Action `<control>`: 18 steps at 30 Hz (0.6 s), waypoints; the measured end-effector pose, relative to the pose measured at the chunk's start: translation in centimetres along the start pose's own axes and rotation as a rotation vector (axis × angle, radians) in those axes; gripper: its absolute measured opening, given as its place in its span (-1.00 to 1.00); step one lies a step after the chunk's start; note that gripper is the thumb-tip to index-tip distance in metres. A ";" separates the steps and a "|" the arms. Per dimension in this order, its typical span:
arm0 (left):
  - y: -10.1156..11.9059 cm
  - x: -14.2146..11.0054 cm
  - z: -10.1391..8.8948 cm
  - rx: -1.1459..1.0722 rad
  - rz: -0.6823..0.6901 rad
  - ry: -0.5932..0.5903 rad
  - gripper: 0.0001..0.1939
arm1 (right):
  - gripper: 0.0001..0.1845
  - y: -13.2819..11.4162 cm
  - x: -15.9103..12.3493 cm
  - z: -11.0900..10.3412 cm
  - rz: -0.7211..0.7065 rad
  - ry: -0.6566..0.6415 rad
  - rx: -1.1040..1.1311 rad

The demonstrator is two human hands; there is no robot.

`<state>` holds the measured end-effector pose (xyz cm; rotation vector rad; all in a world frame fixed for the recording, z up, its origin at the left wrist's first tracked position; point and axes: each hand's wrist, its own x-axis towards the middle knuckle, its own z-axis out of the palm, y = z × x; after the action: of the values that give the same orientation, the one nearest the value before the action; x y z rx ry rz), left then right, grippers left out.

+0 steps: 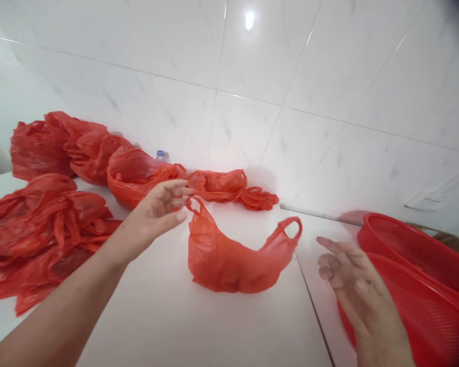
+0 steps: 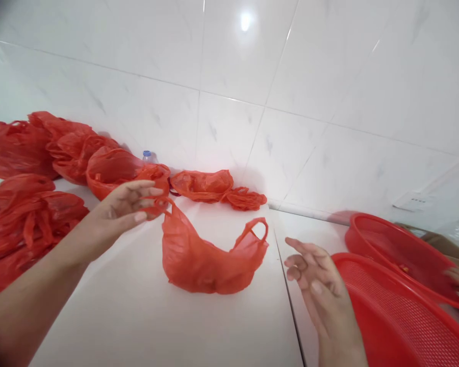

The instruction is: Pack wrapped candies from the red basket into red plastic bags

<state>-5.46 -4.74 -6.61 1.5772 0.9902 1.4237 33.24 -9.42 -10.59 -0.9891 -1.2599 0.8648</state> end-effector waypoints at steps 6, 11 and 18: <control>-8.8 -4.1 -2.3 0.214 -0.208 0.091 -0.33 | -0.40 7.0 -2.1 -1.1 0.215 -0.078 -0.080; -11.2 -4.8 0.9 0.046 -0.311 -0.134 -0.21 | -0.13 8.3 0.0 3.6 0.209 -0.168 -0.012; -9.5 -3.0 6.1 -0.342 -0.346 -0.361 -0.62 | -0.31 7.7 2.3 9.0 0.320 -0.334 0.132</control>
<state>-0.02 -4.07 -16.93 1.2766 0.7156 0.9658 24.61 -3.53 -16.67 -0.9810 -1.3204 1.3898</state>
